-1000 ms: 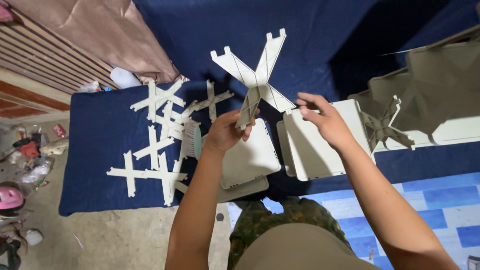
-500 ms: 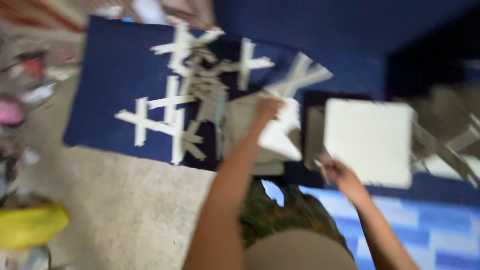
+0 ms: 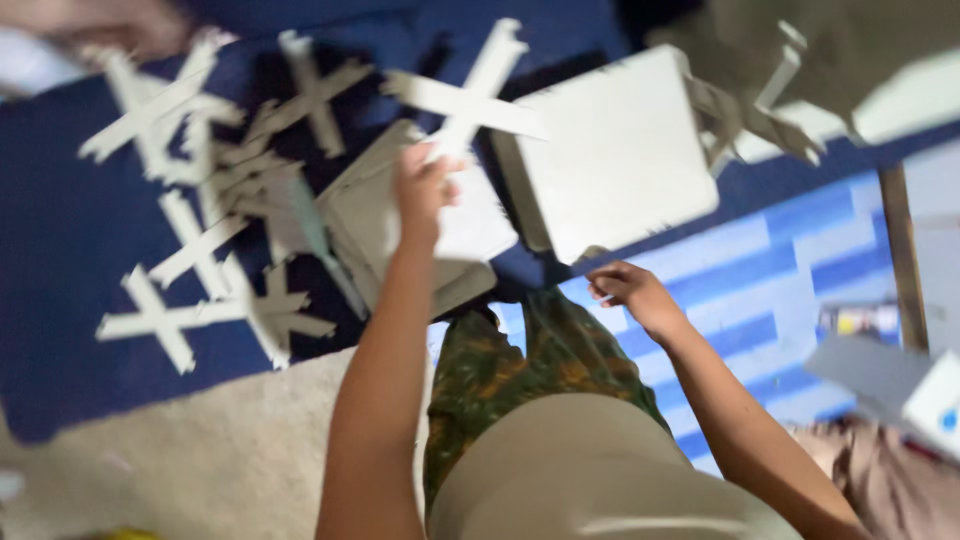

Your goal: The person cleans white plastic furniture parts with a brush, then assembles them into a small stool by inserting cross-shaped supports into the base and attaching the top panel. The person repeats this process for multiple units.

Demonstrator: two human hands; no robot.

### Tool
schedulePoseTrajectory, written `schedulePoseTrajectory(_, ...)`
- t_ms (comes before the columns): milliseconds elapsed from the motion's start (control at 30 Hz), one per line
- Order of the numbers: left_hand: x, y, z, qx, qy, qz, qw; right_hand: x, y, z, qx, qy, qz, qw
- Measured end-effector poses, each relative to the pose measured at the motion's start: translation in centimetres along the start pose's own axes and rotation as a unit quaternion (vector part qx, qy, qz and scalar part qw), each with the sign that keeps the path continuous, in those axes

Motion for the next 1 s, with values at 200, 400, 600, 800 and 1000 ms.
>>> schedulePoseTrajectory(200,5.8,5.5,10.0,-0.071,0.031,-0.187,0.979,0.1,-2.3,4.4,-0.099,0.051,0.125,0.986)
schedulePoseTrajectory(400,7.7,8.8,11.1,-0.182,0.01,-0.232,0.956,-1.1,-4.1,5.5,-0.26,0.023,0.13,0.957)
schedulePoseTrajectory(600,8.7,10.2,10.7,-0.253,0.06,-0.246,0.934,-3.9,-2.8,5.2,-0.258,0.043,0.034,0.965)
schedulePoseTrajectory(800,9.9,16.8,11.1,-0.392,0.162,-0.309,0.851,-5.1,-5.1,4.5,-0.318,0.025,-0.007,0.948)
schedulePoseTrajectory(1000,12.4,22.7,11.6,-0.487,0.17,-0.354,0.78,-6.1,-8.7,4.5,-0.426,-0.025,-0.058,0.902)
Point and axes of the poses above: each hand's wrist, its own x-axis away from the middle knuckle, its own y-axis out of the palm, z = x × y, the point moved 8 cm from there along -x, towards the middle knuckle, and after that the axes turned 15 degrees about y, right-handed, at the moved point
